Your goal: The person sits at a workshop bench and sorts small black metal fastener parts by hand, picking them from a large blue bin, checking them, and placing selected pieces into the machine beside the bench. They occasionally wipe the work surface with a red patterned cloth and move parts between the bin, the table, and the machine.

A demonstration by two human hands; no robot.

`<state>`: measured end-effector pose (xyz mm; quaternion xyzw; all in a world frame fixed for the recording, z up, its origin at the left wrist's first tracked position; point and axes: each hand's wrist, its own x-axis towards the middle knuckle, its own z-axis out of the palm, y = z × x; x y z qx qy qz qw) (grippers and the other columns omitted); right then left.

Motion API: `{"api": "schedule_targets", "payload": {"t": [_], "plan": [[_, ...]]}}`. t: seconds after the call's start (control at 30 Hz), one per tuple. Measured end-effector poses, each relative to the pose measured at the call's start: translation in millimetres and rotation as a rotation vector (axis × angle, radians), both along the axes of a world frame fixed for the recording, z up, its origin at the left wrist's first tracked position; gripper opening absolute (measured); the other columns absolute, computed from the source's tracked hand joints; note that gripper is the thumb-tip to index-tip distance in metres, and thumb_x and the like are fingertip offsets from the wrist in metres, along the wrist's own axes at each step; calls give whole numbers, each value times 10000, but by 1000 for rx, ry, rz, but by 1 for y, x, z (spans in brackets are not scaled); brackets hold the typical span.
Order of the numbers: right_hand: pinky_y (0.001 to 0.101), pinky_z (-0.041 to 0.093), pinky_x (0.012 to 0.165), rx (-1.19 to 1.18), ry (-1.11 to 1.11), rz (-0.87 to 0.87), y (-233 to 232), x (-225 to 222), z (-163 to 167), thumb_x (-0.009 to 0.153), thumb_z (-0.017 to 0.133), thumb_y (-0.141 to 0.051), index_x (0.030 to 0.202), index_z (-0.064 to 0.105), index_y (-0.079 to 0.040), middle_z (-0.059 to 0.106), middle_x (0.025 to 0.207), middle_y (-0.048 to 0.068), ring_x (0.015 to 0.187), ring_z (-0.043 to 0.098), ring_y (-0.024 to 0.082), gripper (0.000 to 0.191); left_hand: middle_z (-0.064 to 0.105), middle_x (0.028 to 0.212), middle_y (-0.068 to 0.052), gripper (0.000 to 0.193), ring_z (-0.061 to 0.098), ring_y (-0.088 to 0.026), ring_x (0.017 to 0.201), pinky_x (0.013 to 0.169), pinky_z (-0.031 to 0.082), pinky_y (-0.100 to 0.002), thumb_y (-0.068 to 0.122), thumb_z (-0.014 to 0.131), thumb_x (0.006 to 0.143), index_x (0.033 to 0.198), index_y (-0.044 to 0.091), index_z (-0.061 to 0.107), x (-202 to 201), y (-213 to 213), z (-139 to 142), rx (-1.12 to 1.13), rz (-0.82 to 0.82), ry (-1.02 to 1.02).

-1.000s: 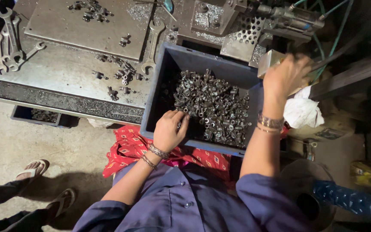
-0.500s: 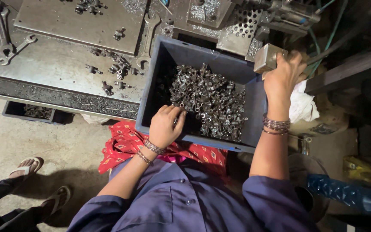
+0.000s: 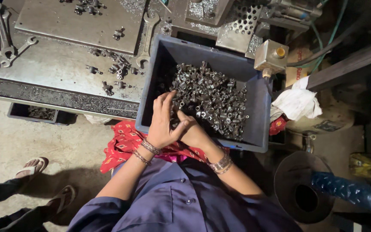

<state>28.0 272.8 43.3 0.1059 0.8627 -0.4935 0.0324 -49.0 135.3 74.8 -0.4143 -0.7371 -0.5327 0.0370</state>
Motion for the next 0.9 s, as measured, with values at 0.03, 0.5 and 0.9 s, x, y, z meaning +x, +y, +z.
{"api": "schedule_targets", "payload": {"t": [0.03, 0.5, 0.9], "plan": [[399, 550, 821, 35, 84, 23, 3, -2, -2, 854, 698, -72, 1496, 457, -31, 726, 1028, 220, 944, 699, 325, 687, 457, 1425, -271, 875, 465, -424, 1280, 1093, 434, -484, 408, 745, 862, 1520, -26, 364, -1, -1, 0, 2, -50, -18], [272, 508, 898, -663, 181, -257, 28, 3, -75, 945, 571, 98, 1320, 595, 58, 654, 1169, 55, 1051, 587, 108, 378, 541, 1404, -214, 631, 470, -430, 1328, 1143, 403, -503, 224, 690, 928, 1458, -23, 452, 3, 3, 2, -116, 39, 104], [280, 444, 1011, -827, 375, -188, 31, 6, -65, 926, 724, 77, 1294, 537, -24, 541, 1140, -6, 1067, 504, 99, 425, 587, 1326, -184, 434, 526, -415, 1253, 1067, 460, -481, 183, 683, 933, 1317, 15, 570, 6, 5, 5, -118, 37, 134]]}}
